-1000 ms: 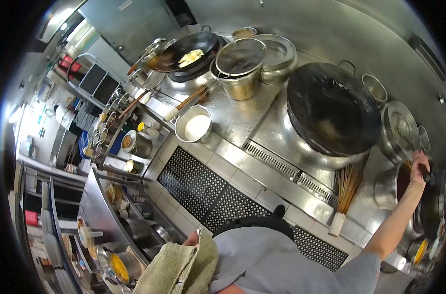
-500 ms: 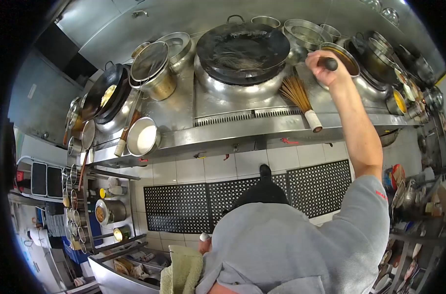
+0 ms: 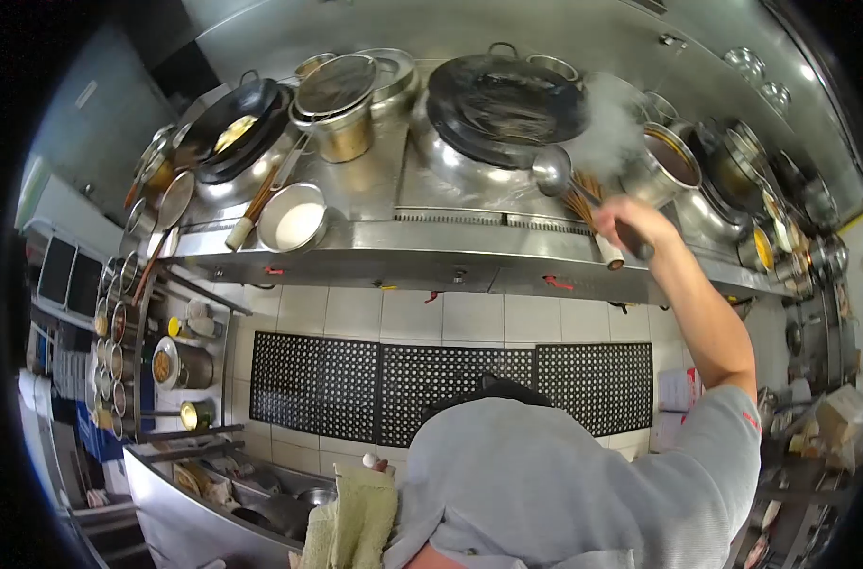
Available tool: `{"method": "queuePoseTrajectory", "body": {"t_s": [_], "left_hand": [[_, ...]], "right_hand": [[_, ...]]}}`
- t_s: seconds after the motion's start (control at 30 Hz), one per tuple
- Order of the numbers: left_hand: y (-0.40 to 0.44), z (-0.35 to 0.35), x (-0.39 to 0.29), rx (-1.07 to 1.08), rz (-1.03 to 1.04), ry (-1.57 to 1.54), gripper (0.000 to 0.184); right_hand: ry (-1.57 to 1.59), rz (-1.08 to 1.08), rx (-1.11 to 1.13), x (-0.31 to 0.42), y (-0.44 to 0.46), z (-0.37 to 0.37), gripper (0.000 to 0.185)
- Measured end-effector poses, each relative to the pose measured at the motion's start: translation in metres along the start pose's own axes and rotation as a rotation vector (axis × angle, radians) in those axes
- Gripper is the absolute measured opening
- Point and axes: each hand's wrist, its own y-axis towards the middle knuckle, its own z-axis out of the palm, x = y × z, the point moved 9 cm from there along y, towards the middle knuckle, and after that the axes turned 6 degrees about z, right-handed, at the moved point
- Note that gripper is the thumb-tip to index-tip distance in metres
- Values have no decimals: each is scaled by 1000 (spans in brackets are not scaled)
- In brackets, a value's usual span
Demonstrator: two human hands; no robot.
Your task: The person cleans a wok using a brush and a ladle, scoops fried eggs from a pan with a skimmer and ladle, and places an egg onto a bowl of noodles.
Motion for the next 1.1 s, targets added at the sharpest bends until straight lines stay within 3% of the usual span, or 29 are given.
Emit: {"method": "queuePoseTrajectory", "body": {"t_s": [0.07, 0.13, 0.17, 0.27, 0.33, 0.4, 0.47, 0.6, 0.67, 0.7, 0.77, 0.83, 0.87, 0.97, 1.03, 1.1], "left_hand": [[-6, 18, -5, 0, 1, -22, 23], [-16, 34, -11, -1, 0, -41, 23], [-21, 40, -14, -2, 1, -44, 23], [-26, 54, -24, -17, 4, -59, 22], [-32, 55, -36, -36, 6, -72, 22], [-34, 52, -49, -59, 6, -107, 22], [-32, 44, -68, -86, 2, -165, 21], [-46, 27, -92, -156, -11, -279, 24], [-63, 23, -98, -166, -25, -299, 27], [-82, 23, -124, -175, 52, -317, 24], [-95, 22, -141, -67, 310, -258, 27], [-109, 30, -120, -34, 236, -100, 31], [-114, 34, -106, -36, 166, -52, 33], [-134, 44, -83, -58, 44, -26, 39], [-142, 50, -79, -85, -5, -44, 43], [-149, 56, -76, -112, -53, -65, 47]], "right_hand": [[-339, 18, -170, -23, -2, -7, 34], [-338, 9, -199, -30, -23, 25, 32], [-377, 14, -148, -41, -15, 26, 49], [-534, -103, -97, -60, 1, 47, 65], [-618, -327, -74, -76, 38, 69, 61], [-788, -712, -72, -94, 76, 105, 53], [-706, -524, -177, -129, 112, 140, 39], [-620, -500, -306, -180, 160, 217, 28], [-423, -429, -200, -194, 180, 235, 41], [-397, -386, -234, -199, 180, 225, 41], [-379, -637, -250, -180, 158, 216, 43], [-310, -867, -246, -199, 153, 174, 47], [-318, -734, -210, -221, 163, 146, 43], [-691, -297, -415, -322, 223, 29, 43], [-934, 210, -524, -353, 260, -70, 40], [-1230, -45, -918, -338, 258, -129, 49]]}}
